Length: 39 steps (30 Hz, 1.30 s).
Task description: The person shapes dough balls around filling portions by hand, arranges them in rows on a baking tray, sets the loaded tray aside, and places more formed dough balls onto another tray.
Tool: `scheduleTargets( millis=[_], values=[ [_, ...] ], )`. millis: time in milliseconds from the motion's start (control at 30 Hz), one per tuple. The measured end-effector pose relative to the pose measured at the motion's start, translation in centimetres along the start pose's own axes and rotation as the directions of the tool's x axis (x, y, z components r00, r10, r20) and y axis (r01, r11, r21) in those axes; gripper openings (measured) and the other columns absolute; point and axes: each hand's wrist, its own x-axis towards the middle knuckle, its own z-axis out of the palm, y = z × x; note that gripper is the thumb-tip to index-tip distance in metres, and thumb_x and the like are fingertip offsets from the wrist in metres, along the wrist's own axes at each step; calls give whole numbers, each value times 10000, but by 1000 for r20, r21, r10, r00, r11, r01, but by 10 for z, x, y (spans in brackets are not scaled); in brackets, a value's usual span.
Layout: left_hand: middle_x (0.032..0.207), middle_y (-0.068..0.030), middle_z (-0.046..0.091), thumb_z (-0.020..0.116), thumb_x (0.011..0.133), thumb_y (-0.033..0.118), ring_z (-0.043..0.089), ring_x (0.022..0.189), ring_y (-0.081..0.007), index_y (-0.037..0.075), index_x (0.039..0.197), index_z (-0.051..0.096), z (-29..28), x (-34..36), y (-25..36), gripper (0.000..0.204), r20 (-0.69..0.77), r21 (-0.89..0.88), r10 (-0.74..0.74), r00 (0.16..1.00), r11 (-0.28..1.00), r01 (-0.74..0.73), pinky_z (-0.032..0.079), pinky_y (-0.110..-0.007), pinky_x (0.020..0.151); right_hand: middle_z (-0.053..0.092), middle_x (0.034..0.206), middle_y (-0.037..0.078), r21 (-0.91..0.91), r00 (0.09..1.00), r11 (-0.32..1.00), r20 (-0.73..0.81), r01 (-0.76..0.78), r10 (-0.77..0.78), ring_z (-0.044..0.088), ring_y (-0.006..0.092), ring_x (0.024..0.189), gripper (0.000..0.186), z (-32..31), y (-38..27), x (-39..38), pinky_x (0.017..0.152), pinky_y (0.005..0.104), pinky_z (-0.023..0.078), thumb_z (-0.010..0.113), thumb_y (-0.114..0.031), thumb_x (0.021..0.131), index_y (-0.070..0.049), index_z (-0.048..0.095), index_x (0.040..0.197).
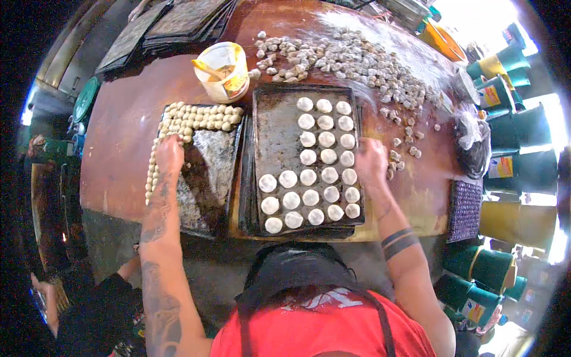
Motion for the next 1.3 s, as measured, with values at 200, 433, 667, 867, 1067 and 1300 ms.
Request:
scheduleTargets(
  millis=[200, 433, 667, 867, 1067, 1300],
  values=[
    [930, -73, 741, 669, 900, 81, 692, 838, -214, 28, 1054, 714, -46, -10, 131, 169, 278, -675, -369, 887, 581, 454, 557, -370, 764, 706, 1117, 184, -260, 998, 966, 49, -15, 29, 589, 415, 1130, 222, -16, 173, -30, 964, 499, 498, 684, -148, 855, -44, 741, 1044],
    [1064, -124, 731, 695, 941, -2, 715, 877, -177, -31, 1260, 628, -91, -92, 303, 327, 659, -700, 31, 751, -338, 629, 598, -285, 774, 718, 1090, 40, 789, 990, 612, 120, -51, -72, 668, 117, 977, 279, -16, -20, -49, 888, 298, 555, 792, -13, 881, -19, 689, 1140],
    [1079, -78, 714, 657, 1015, 66, 682, 952, -124, -40, 1284, 616, -104, -101, 358, 292, 642, -559, 184, 745, -553, 618, 571, -280, 867, 671, 1033, 101, 490, 892, 769, -44, 411, -449, 692, 210, 970, 263, -44, -71, -58, 817, 334, 575, 793, -48, 867, -26, 719, 1118],
    [1125, -114, 711, 669, 1009, 62, 676, 1027, -163, -2, 1334, 593, -129, -99, 364, 339, 521, -810, 159, 839, -217, 544, 566, -286, 897, 670, 1081, 61, 717, 955, 693, 152, 72, -256, 666, 173, 997, 393, -67, -54, -50, 887, 321, 560, 779, -84, 905, -29, 631, 1265],
    [1090, -129, 735, 718, 968, 30, 722, 956, -206, -54, 1216, 649, -150, -87, 386, 271, 569, -567, 206, 796, -603, 562, 596, -318, 849, 695, 1022, 57, 904, 902, -40, 419, -425, -105, 672, 172, 900, 347, -47, -55, -49, 804, 305, 556, 747, -215, 970, -32, 604, 1227],
    [1216, -125, 655, 625, 1005, -5, 687, 1057, -207, -46, 1198, 634, -148, -91, 394, 198, 274, -961, -43, 961, -49, 272, 583, -333, 917, 696, 1194, 135, 682, 979, 702, -129, 205, -160, 702, 289, 1042, 243, -84, -80, -45, 862, 378, 582, 699, -122, 964, -72, 699, 1202]
  ],
)
